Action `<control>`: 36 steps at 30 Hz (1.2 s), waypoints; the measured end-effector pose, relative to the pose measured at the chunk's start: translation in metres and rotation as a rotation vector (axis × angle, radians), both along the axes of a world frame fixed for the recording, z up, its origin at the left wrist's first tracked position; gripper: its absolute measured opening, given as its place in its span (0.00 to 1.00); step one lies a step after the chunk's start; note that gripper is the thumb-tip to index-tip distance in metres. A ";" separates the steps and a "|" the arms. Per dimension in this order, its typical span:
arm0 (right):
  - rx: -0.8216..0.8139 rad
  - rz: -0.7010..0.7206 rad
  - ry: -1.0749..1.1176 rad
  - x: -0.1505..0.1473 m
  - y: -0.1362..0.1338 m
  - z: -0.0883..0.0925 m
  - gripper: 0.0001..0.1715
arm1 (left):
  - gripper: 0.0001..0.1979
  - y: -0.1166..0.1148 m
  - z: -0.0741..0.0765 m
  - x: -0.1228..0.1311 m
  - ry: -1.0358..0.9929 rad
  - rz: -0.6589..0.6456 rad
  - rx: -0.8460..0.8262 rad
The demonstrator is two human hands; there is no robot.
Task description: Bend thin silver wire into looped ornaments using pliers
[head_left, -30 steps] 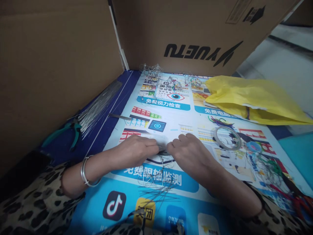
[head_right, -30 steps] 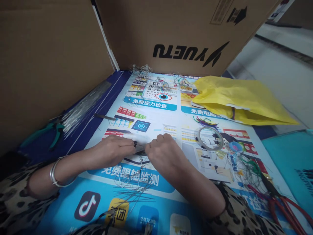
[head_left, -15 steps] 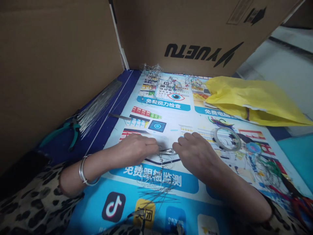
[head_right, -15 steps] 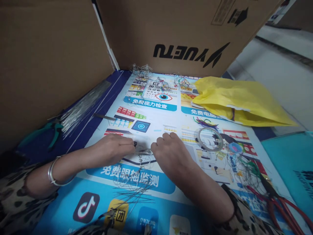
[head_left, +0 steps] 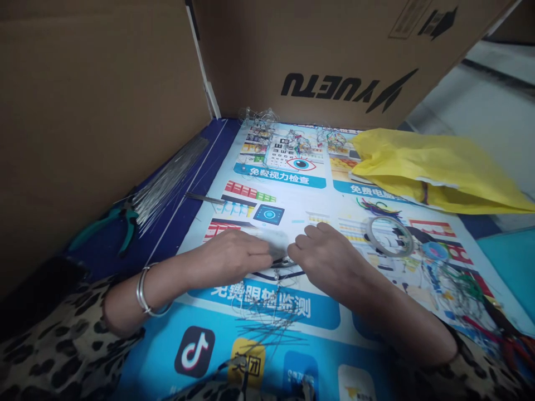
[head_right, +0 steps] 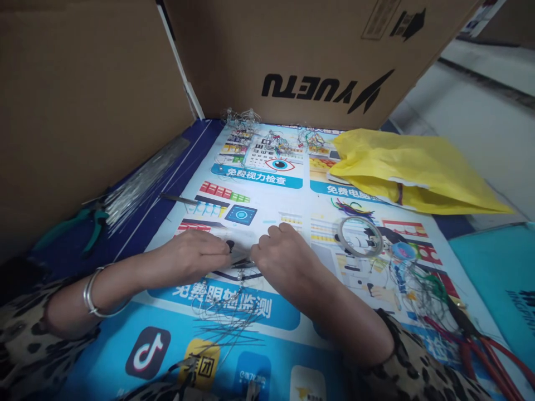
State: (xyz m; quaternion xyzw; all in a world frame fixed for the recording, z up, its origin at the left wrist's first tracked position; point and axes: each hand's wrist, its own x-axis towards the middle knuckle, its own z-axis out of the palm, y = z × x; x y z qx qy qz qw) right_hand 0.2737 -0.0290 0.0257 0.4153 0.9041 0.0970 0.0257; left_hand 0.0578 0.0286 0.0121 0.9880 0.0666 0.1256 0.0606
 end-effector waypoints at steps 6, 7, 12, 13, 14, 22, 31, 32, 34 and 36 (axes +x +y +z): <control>-0.089 0.075 0.001 0.003 0.007 0.005 0.08 | 0.13 -0.001 0.004 0.001 -0.012 -0.048 -0.011; -0.100 0.083 0.004 0.004 0.008 0.005 0.08 | 0.12 0.000 0.004 0.001 -0.015 -0.051 -0.010; -0.122 0.076 -0.014 0.003 0.009 0.006 0.08 | 0.12 0.000 0.005 0.001 -0.003 -0.054 0.007; -0.123 0.069 -0.023 0.003 0.008 0.006 0.09 | 0.12 0.000 0.005 0.001 0.002 -0.053 0.012; -0.118 0.061 -0.030 0.002 0.007 0.005 0.09 | 0.13 0.000 0.005 0.001 0.004 -0.052 0.017; 0.005 -0.299 -0.122 -0.024 -0.016 -0.001 0.09 | 0.11 0.003 -0.004 -0.001 -0.009 0.047 0.108; -0.023 -0.391 -0.132 -0.032 -0.023 0.000 0.10 | 0.08 0.003 0.001 0.001 0.128 0.173 -0.015; -0.039 -0.389 -0.113 -0.028 -0.022 0.000 0.09 | 0.07 0.004 0.001 0.000 0.124 0.166 -0.007; -0.061 -0.383 -0.063 -0.019 -0.020 0.003 0.07 | 0.07 0.005 0.000 -0.001 0.117 0.163 0.013; -0.087 -0.376 0.012 -0.008 -0.016 0.006 0.04 | 0.06 0.006 -0.001 -0.002 0.113 0.169 0.023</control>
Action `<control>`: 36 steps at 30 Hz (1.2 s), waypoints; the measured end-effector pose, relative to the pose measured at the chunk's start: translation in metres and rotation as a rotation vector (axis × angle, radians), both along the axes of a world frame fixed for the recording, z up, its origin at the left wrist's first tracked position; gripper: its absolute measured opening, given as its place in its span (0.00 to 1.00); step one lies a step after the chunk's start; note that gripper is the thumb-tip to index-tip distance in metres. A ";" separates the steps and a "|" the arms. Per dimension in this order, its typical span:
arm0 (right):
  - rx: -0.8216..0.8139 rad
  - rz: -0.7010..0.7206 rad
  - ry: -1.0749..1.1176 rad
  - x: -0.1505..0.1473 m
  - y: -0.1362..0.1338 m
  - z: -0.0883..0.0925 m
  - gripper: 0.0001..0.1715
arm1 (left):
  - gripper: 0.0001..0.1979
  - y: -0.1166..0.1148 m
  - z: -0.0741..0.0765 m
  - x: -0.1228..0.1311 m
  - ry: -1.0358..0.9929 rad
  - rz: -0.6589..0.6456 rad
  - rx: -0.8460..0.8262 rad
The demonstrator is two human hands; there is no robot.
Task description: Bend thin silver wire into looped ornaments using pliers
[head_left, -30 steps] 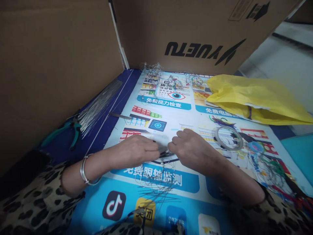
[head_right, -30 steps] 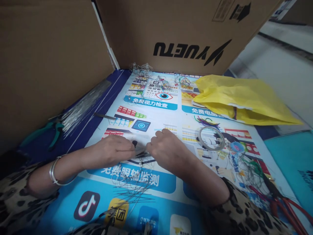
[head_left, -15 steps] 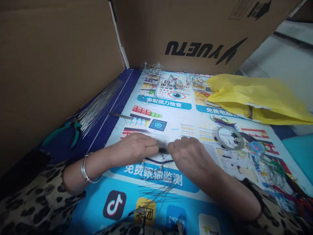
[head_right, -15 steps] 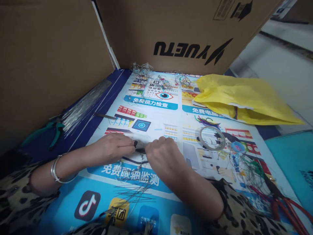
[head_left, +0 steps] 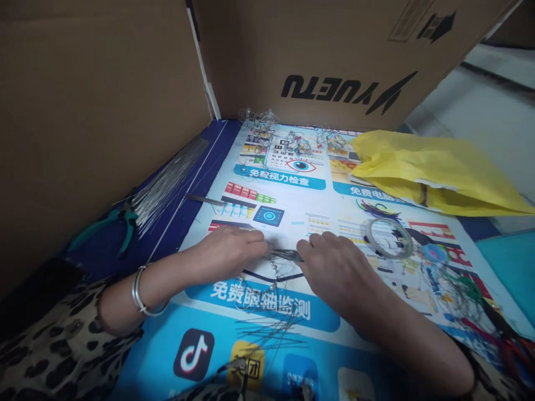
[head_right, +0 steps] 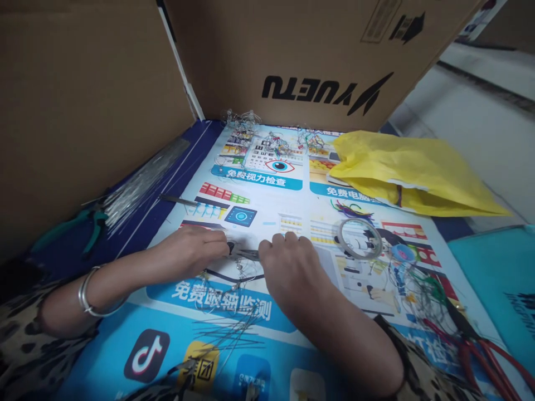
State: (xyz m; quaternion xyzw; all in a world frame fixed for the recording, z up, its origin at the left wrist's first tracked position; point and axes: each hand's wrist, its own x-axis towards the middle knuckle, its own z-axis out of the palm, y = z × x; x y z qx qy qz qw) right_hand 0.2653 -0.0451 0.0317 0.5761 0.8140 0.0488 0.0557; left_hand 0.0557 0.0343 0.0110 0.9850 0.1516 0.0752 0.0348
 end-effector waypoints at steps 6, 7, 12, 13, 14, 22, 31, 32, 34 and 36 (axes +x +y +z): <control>-0.069 -0.024 0.640 0.022 0.020 0.006 0.10 | 0.06 0.002 -0.002 -0.002 -0.023 -0.039 -0.008; -0.079 -0.050 0.767 0.023 0.023 0.005 0.11 | 0.07 0.002 -0.002 -0.002 -0.031 -0.054 -0.004; -0.096 -0.309 1.224 0.021 0.027 -0.016 0.20 | 0.10 0.004 -0.003 -0.002 -0.089 -0.112 0.020; -0.089 -0.346 1.270 0.020 0.027 -0.021 0.21 | 0.10 0.004 -0.003 -0.003 -0.089 -0.117 0.024; -0.086 -0.363 1.285 0.019 0.026 -0.026 0.21 | 0.10 0.004 -0.003 -0.003 -0.084 -0.119 0.027; 0.140 0.117 0.917 0.017 0.019 -0.046 0.23 | 0.09 -0.001 -0.005 -0.011 -0.088 0.006 -0.254; 0.155 0.239 0.315 0.017 0.015 -0.036 0.16 | 0.09 -0.002 -0.008 -0.013 -0.130 0.022 -0.303; 0.141 0.236 0.272 0.016 0.014 -0.032 0.15 | 0.09 -0.001 -0.009 -0.013 -0.123 0.015 -0.291; 0.126 0.248 0.204 0.015 0.012 -0.025 0.12 | 0.10 -0.001 -0.009 -0.013 -0.111 0.003 -0.285; 0.132 0.273 0.167 0.014 0.011 -0.022 0.10 | 0.10 -0.001 -0.008 -0.013 -0.108 -0.001 -0.305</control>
